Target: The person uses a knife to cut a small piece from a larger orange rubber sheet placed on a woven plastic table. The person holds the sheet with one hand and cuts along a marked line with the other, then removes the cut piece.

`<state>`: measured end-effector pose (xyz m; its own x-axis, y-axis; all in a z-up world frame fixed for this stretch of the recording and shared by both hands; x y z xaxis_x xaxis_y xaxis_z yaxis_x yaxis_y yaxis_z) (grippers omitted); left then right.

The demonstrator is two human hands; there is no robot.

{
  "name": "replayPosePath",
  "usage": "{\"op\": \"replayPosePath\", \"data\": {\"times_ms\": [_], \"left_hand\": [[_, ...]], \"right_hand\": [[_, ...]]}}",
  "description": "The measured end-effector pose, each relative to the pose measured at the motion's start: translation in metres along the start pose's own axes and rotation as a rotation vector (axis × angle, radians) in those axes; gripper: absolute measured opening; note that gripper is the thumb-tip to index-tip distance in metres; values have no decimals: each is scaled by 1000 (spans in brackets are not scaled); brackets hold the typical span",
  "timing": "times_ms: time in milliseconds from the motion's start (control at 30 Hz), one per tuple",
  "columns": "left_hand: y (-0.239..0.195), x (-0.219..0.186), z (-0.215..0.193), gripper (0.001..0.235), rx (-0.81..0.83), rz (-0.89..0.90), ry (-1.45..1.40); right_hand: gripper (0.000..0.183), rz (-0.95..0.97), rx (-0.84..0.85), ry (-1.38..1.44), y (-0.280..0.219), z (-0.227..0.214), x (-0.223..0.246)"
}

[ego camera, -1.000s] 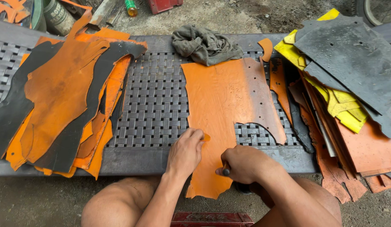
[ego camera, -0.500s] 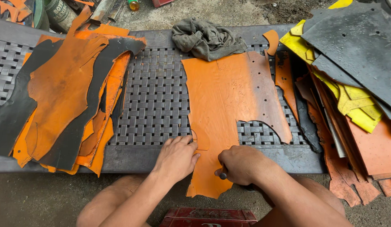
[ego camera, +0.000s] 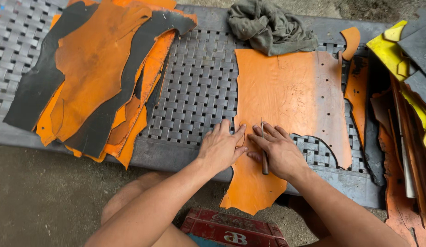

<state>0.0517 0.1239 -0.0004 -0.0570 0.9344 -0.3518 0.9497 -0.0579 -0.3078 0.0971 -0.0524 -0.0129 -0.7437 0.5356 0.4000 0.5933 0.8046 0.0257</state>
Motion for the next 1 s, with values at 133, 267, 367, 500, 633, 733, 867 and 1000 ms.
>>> {"op": "replayPosePath", "data": {"times_ms": [133,267,367,500,633,733,867,1000], "left_hand": [[5,7,-3,66,-4,-28,-5],[7,10,-4,61,-3,-14,-19],[11,17,-1,57,58,-34,-84],[21,32,-8,46,102,-49,-256],[23,32,-12,48,93,-59,-255],[20,29,-13,47,93,-58,-232],[22,26,-20,46,150,-90,-229],[19,15,-27,57,187,-106,-182]], "right_hand": [[49,50,77,-28,11,3,-4],[52,71,106,-42,16,0,-4],[50,18,61,-36,13,-2,-3],[49,24,57,-49,16,-2,-7],[49,23,49,-49,15,-5,-5],[47,48,71,-55,14,-5,-4],[45,40,48,-51,11,-4,-2],[43,57,57,-66,18,-6,-5]]}}
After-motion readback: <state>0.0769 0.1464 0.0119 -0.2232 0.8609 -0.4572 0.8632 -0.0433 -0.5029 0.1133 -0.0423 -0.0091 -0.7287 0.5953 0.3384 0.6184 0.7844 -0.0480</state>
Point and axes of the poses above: each hand's wrist, its own y-axis towards the middle knuckle, its own z-axis out of the palm, x = y × z, the point moved 3 cm from there along y, towards the middle knuckle, and after that the axes turned 4 degrees about -z, right-handed, at the moved point
